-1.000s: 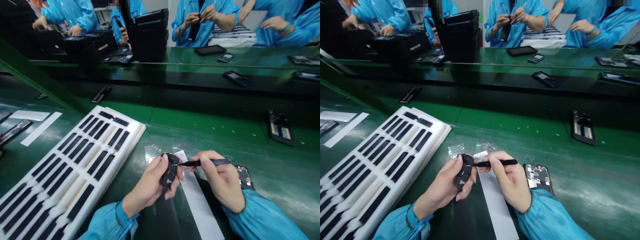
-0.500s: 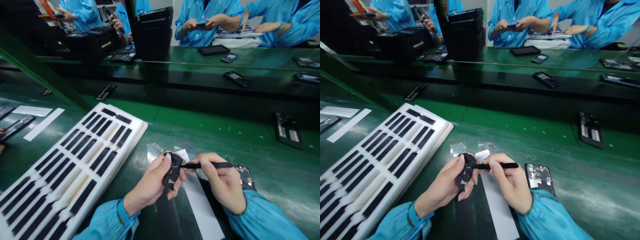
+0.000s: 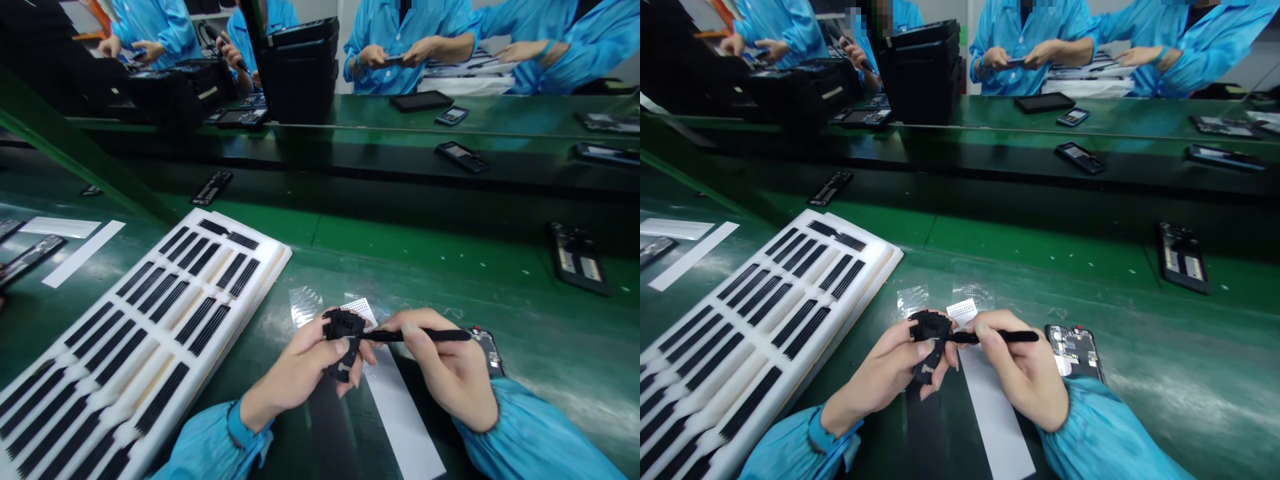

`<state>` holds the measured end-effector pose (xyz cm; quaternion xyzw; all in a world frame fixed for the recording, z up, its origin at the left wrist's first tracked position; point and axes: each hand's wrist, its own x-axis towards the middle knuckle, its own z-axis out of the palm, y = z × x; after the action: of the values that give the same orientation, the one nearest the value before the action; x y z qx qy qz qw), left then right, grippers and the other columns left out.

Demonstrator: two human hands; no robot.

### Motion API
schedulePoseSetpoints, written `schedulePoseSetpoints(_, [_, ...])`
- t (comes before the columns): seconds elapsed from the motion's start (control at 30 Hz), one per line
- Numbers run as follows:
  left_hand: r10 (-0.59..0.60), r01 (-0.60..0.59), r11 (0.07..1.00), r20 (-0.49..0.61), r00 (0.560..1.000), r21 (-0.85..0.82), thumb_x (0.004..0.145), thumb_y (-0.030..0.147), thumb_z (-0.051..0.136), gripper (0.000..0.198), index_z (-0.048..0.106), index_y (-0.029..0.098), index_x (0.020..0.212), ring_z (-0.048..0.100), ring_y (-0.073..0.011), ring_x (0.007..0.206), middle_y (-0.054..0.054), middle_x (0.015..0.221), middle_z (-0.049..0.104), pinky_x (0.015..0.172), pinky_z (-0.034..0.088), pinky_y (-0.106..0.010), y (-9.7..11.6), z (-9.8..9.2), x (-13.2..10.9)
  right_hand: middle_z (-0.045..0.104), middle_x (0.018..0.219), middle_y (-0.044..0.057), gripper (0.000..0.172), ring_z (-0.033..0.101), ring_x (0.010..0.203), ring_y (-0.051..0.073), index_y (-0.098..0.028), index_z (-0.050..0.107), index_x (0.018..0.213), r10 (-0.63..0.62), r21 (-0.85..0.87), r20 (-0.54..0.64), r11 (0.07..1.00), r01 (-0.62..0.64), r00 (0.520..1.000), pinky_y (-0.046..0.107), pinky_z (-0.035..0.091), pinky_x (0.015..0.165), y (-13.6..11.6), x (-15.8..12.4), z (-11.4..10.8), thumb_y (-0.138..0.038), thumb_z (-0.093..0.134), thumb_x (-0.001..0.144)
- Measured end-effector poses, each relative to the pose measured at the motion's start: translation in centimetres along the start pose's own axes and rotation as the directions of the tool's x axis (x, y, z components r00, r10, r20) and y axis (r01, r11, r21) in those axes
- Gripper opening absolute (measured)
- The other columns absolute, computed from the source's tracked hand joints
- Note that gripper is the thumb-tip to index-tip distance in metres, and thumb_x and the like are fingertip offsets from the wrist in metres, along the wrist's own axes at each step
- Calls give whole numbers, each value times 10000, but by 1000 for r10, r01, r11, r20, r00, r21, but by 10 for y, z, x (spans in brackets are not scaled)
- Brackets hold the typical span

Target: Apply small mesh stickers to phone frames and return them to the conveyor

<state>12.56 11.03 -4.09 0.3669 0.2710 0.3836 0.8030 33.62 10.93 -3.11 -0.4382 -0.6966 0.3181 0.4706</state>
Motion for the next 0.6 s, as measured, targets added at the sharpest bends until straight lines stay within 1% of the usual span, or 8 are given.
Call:
schedulePoseSetpoints(0.07, [17,-14,997,-34,999,77,992,295,511,230,565,146,1158,558,-114,622,-86,950,662,540,454,-250,2,0,-1,748,917,29,190,728,835,176,-249,711,977,41,9,-63,999,-40,997,254,583,750,5,6,-11,-302,536,1026])
schedulePoseSetpoints(0.13, [70,-15,936,-146,987,351,1012,317,477,293,497,185,1273,571,-121,683,-81,1042,654,649,491,-285,6,-2,-1,747,865,37,216,731,793,189,-239,707,935,128,49,-153,991,-122,980,287,589,744,17,16,-22,-363,550,1018])
schedulePoseSetpoints(0.17, [114,22,824,-204,972,566,1016,335,465,351,446,199,1340,591,-138,732,-84,1084,650,704,505,-303,7,-3,-1,747,827,43,245,732,751,191,-226,698,910,186,86,-170,981,-174,968,295,594,714,24,22,-26,-399,557,1011])
schedulePoseSetpoints(0.23, [192,140,410,-236,953,901,1018,334,441,446,360,193,1433,632,-195,859,-109,1148,646,782,525,-350,8,-8,0,747,751,59,320,727,664,193,-192,679,878,289,160,-90,949,-273,953,292,596,627,41,30,-29,-475,576,986])
schedulePoseSetpoints(0.27, [194,172,210,-214,957,962,1015,304,426,456,358,178,1448,645,-227,908,-125,1169,644,794,532,-378,8,-11,0,745,722,67,359,723,635,193,-177,669,869,320,181,-18,933,-311,947,286,594,594,49,32,-27,-509,582,972])
schedulePoseSetpoints(0.33, [136,148,-41,-141,981,988,993,194,386,439,425,164,1430,652,-281,990,-145,1221,632,807,539,-427,6,-14,1,743,698,77,417,720,609,188,-157,657,862,345,196,116,911,-362,932,280,598,573,62,31,-17,-554,574,959])
schedulePoseSetpoints(0.47, [23,45,-250,-40,999,967,837,-28,367,661,442,199,1453,585,-324,1173,-120,1545,429,823,555,-441,0,-16,2,741,750,80,453,724,644,180,-156,656,824,336,196,211,905,-377,918,291,622,638,72,22,1,-577,556,956])
schedulePoseSetpoints(0.6, [-133,-105,-545,37,990,832,719,-67,386,822,366,164,1508,609,-275,1081,-65,1637,275,763,594,-397,-3,-14,4,728,767,70,452,714,658,174,-153,663,842,332,195,227,906,-377,916,296,623,662,72,19,2,-574,549,959])
